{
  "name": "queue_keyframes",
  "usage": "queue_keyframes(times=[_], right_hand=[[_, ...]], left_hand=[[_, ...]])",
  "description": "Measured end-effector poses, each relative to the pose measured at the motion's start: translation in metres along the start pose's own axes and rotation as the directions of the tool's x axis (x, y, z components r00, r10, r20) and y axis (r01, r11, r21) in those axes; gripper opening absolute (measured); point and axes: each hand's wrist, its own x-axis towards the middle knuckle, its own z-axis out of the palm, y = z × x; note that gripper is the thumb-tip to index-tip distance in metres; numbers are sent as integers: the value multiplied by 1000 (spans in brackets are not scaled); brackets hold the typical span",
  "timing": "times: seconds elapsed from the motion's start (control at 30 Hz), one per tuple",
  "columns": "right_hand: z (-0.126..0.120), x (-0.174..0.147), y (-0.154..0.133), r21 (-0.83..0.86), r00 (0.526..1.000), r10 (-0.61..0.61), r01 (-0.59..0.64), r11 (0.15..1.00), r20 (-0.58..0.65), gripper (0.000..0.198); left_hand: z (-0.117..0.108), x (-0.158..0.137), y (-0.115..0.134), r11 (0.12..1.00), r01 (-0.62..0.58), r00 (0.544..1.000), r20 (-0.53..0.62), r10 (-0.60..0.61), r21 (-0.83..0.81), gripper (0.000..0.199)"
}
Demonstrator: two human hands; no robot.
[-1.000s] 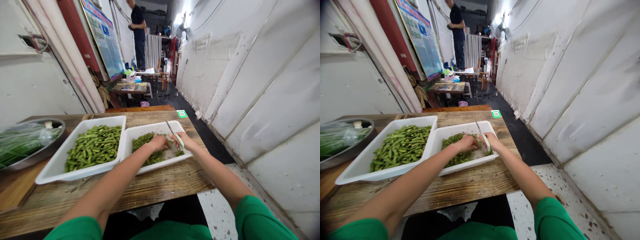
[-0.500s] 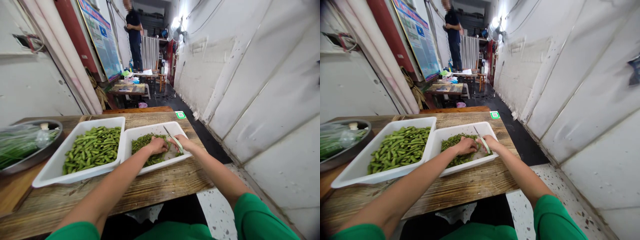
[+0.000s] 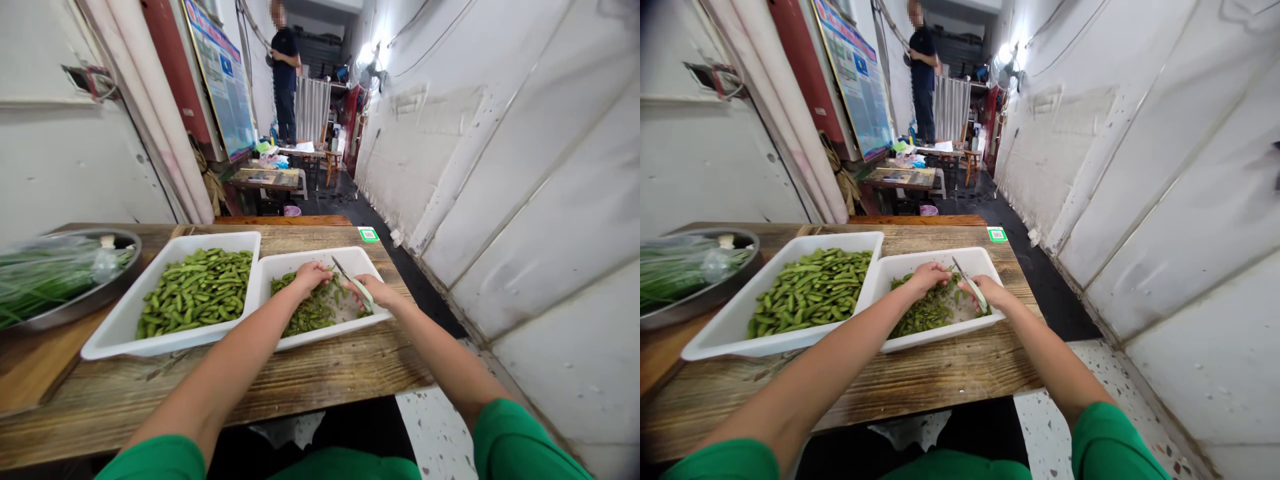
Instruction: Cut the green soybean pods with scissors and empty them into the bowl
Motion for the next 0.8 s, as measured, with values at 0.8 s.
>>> queue_keyframes(times=[0.8], right_hand=[[1,-1,-2,-280,997,-60,43,959,-51,44]], left_hand=[[-2,-4,11,943,161,987,39,-156,-293,18]])
